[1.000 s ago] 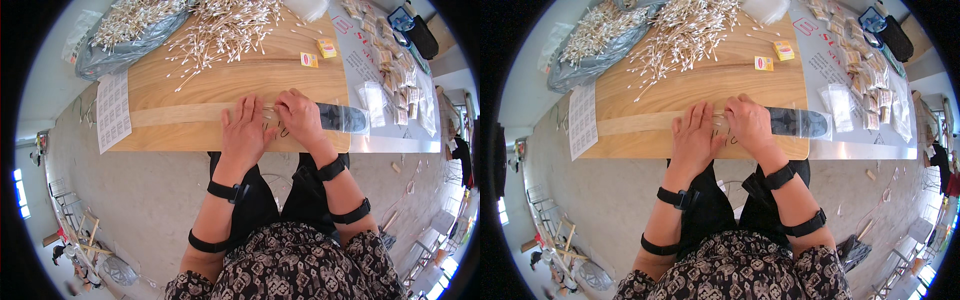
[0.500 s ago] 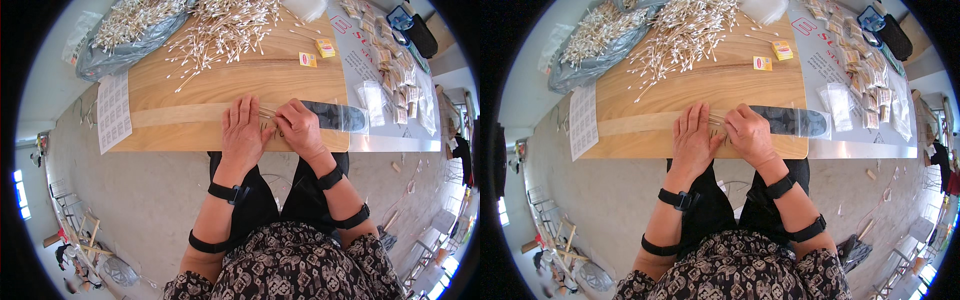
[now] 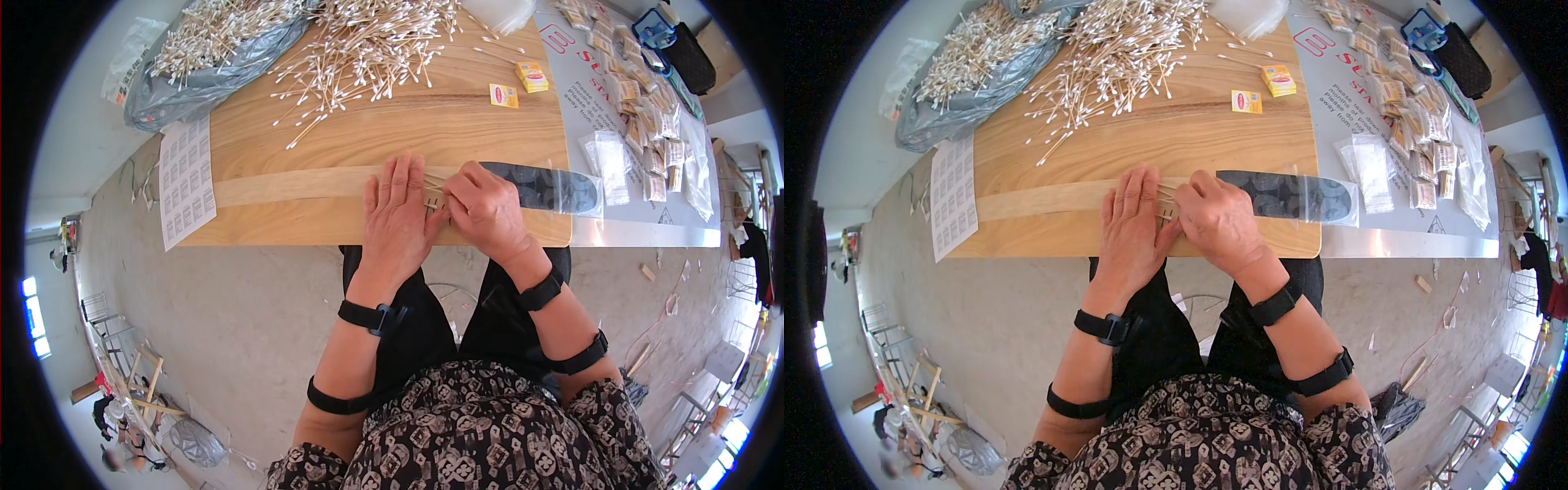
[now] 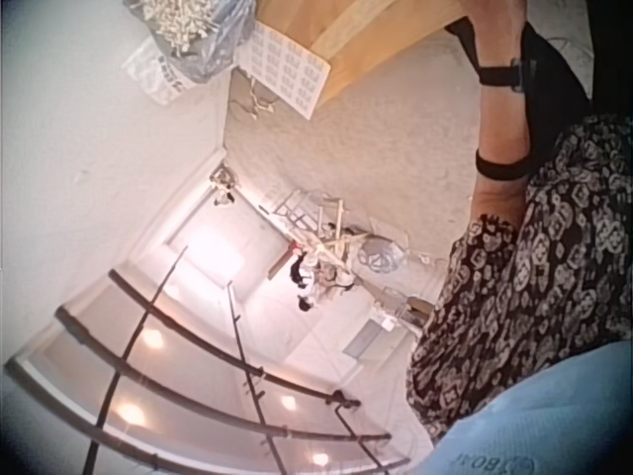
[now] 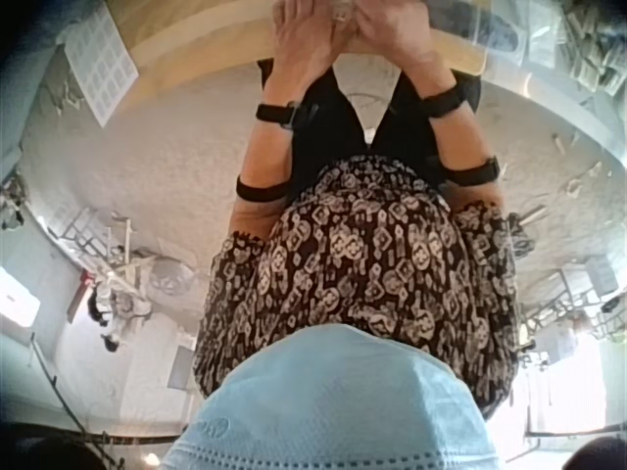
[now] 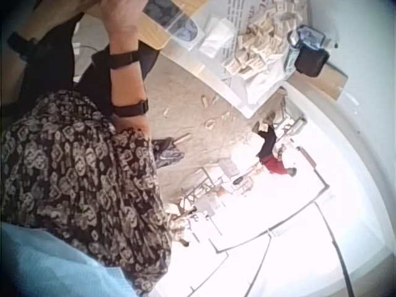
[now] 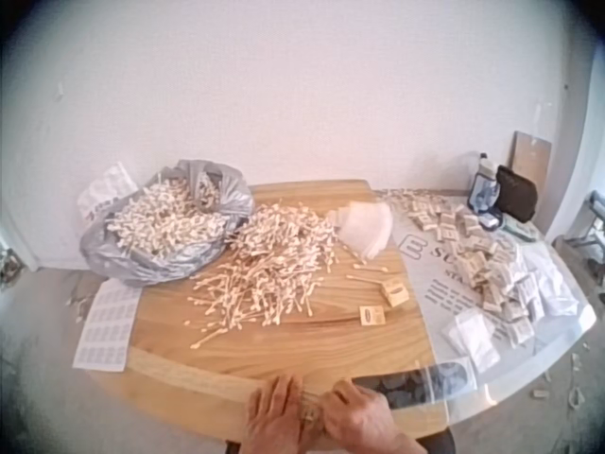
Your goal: Aligning groups of cotton swabs on a table and inserting them into small plastic bags.
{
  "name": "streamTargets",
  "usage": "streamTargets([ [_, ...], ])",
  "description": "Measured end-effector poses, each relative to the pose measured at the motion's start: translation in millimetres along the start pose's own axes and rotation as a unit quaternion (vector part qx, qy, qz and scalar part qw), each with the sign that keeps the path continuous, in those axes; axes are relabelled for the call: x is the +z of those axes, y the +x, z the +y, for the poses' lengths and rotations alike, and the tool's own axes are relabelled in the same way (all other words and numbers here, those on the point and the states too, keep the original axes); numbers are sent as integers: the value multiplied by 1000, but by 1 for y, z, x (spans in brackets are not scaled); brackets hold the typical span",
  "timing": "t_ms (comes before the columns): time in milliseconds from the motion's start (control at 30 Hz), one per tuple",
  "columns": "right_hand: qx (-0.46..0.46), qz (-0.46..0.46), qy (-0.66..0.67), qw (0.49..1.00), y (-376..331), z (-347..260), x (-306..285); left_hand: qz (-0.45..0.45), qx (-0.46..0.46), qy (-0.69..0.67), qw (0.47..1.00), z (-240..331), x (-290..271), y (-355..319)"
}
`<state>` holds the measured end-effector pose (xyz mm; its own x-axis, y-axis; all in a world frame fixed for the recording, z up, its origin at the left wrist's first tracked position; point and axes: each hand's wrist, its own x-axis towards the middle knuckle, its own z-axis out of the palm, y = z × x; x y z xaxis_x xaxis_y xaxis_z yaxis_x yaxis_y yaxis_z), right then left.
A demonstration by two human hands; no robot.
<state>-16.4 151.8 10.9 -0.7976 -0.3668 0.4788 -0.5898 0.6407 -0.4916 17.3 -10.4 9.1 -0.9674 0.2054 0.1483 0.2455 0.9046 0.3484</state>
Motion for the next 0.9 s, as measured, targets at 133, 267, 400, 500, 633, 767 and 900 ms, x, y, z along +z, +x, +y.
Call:
streamTargets([
  [133,40,-16,61,997,-4,0,3,-30,9,-11,999,-2,-4,-2],
  [267,144,-24,74,987,-2,-1,0,-55,30,25,998,0,-5,-6],
  [400,166,14,61,984,1,0,-5,-68,20,20,997,1,-7,-4],
  [500,150,-13,59,987,1,3,-6,-68,21,17,997,1,-7,-2],
  [633,160,-39,63,984,0,2,-9,-63,20,20,998,2,-6,-2],
  [767,142,-44,66,987,-4,0,-10,-56,23,22,998,0,-3,-3],
  [900,192,-46,100,975,-5,-9,-13,-74,25,19,997,-1,-8,-4],
])
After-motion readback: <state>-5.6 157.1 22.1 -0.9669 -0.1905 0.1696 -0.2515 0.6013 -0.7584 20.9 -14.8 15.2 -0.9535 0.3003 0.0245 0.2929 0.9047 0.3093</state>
